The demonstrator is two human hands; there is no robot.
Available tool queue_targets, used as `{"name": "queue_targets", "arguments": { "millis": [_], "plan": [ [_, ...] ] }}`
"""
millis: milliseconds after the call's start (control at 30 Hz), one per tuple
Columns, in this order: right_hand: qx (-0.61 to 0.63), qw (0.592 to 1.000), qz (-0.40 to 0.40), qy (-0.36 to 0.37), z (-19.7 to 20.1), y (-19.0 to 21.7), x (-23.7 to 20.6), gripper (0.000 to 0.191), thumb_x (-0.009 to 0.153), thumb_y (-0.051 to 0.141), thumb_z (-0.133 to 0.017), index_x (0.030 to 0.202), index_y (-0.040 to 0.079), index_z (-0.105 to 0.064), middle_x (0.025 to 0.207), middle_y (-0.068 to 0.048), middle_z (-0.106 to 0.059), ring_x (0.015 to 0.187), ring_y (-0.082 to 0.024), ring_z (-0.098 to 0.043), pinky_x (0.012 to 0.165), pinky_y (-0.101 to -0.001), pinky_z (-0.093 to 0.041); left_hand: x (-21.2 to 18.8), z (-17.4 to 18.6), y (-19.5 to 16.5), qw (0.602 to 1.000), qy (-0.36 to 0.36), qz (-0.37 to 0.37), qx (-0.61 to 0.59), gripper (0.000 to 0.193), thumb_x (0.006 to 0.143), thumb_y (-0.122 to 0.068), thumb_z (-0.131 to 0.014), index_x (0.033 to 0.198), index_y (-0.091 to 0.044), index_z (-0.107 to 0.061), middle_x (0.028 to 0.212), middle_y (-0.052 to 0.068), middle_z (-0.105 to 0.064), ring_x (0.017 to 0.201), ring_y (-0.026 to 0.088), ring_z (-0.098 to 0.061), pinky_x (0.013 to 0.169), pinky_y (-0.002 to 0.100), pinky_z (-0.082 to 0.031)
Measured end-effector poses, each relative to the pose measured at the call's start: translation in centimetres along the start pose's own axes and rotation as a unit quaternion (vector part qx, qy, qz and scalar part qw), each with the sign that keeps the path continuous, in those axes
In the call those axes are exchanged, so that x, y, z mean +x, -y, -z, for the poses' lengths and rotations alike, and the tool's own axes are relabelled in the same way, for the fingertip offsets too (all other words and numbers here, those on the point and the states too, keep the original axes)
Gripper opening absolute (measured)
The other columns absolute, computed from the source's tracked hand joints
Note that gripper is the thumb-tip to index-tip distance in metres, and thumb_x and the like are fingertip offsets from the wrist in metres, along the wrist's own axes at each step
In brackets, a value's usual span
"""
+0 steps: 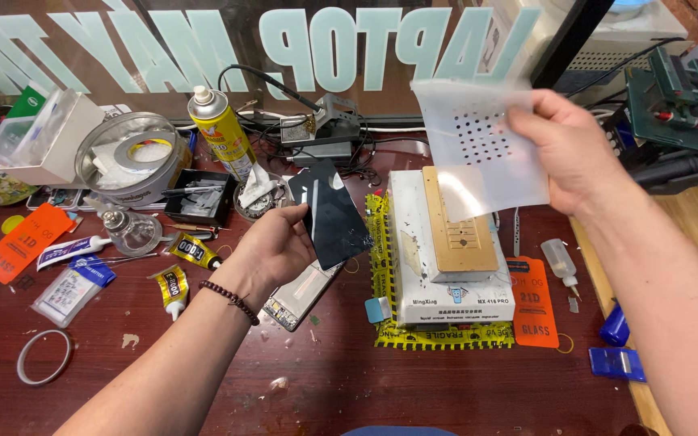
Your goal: The person works on a disassembled smartphone at a repair bench. They peel the back cover off the phone body, handle the black glass panel, retrieve a small round component from a parts basket, apply adhesive from a tube, and use tweezers and a brush on the phone parts.
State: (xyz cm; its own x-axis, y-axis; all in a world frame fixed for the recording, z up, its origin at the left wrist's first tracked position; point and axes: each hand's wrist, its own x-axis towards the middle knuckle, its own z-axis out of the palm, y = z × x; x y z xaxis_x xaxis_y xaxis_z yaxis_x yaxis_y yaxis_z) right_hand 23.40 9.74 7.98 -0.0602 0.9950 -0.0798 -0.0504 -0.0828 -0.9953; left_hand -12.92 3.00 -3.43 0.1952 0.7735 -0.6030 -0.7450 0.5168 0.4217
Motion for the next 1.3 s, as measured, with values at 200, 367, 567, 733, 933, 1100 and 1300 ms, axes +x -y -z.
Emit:
{"name": "queue_targets", "arguments": {
  "millis": [200, 367, 567, 733, 933, 1100, 1300],
  "plan": [
    [-0.287, 0.94, -0.156, -0.096, -1.1, -6.5, -2.1, 0.023, 0.087, 0.014, -0.076, 0.106, 0.001, -0.074, 0.094, -0.011, -0.076, 0.08, -0.02, -0.071, 0.069, -0.036, -0.056, 0.0, -0.4, 0.6, 0.996, 0.082, -0.009, -0.038, 0.016, 0.11, -0.013, -0.05, 0.103, -0.003, -0.06, 0.083, -0.001, -0.066, 0.07, 0.013, -0.065, 0.094, 0.043, -0.062],
    [-0.362, 0.921, -0.06, -0.128, 1.2, -8.5, -2.4, 0.026, 0.087, 0.017, -0.077, 0.109, 0.004, -0.073, 0.09, -0.006, -0.074, 0.076, -0.016, -0.07, 0.065, -0.033, -0.055, -1.2, -1.6, 0.9, 0.999, 0.006, 0.018, 0.03, 0.028, 0.105, -0.019, -0.038, 0.109, -0.001, -0.059, 0.1, 0.012, -0.075, 0.095, 0.025, -0.074, 0.098, 0.049, -0.058],
    [-0.365, 0.908, -0.092, -0.182, 4.6, -10.4, -2.6, 0.029, 0.105, 0.025, -0.066, 0.104, -0.001, -0.078, 0.087, -0.017, -0.074, 0.07, -0.021, -0.067, 0.063, -0.0366, -0.051, -0.9, -2.4, 1.2, 0.999, 0.024, 0.012, 0.019, 0.024, 0.106, -0.018, -0.041, 0.106, -0.001, -0.057, 0.086, 0.004, -0.067, 0.079, 0.018, -0.071, 0.095, 0.05, -0.058],
    [-0.326, 0.933, -0.103, -0.11, 7.0, -13.2, -3.2, 0.049, 0.094, 0.004, -0.059, 0.14, 0.019, -0.063, 0.095, -0.007, -0.071, 0.073, -0.017, -0.064, 0.059, -0.0384, -0.053, -0.2, -2.9, 1.7, 1.0, 0.019, 0.011, 0.01, 0.021, 0.108, -0.016, -0.042, 0.105, -0.003, -0.057, 0.08, -0.001, -0.067, 0.066, 0.008, -0.062, 0.093, 0.04, -0.061],
    [-0.192, 0.953, -0.198, -0.124, 6.2, -13.9, -4.8, 0.032, 0.108, 0.019, -0.055, 0.134, 0.002, -0.061, 0.119, -0.02, -0.068, 0.095, -0.023, -0.063, 0.075, -0.0359, -0.053, 0.2, -4.6, 2.6, 0.998, 0.026, 0.03, 0.046, 0.024, 0.107, -0.02, -0.043, 0.099, -0.004, -0.057, 0.071, -0.004, -0.059, 0.064, 0.01, -0.062, 0.086, 0.038, -0.062],
    [-0.134, 0.936, -0.292, -0.146, 5.4, -14.3, -7.6, 0.051, 0.097, 0.015, -0.057, 0.147, 0.019, -0.049, 0.143, -0.01, -0.058, 0.122, -0.024, -0.057, 0.097, -0.0466, -0.051, 1.3, -5.3, 3.2, 0.997, 0.008, 0.043, 0.065, 0.022, 0.106, -0.019, -0.042, 0.093, -0.005, -0.053, 0.066, -0.005, -0.054, 0.063, 0.011, -0.061, 0.086, 0.039, -0.061],
    [0.056, 0.849, -0.457, -0.258, 2.9, -15.9, -13.9, 0.055, 0.105, 0.043, -0.045, 0.155, 0.021, -0.04, 0.156, -0.016, -0.043, 0.142, -0.033, -0.046, 0.119, -0.0556, -0.035, 2.6, -6.8, 4.0, 0.997, 0.033, 0.027, 0.068, 0.019, 0.106, -0.016, -0.047, 0.095, -0.005, -0.058, 0.065, -0.009, -0.051, 0.053, 0.005, -0.046, 0.083, 0.032, -0.06]
  ]
}}
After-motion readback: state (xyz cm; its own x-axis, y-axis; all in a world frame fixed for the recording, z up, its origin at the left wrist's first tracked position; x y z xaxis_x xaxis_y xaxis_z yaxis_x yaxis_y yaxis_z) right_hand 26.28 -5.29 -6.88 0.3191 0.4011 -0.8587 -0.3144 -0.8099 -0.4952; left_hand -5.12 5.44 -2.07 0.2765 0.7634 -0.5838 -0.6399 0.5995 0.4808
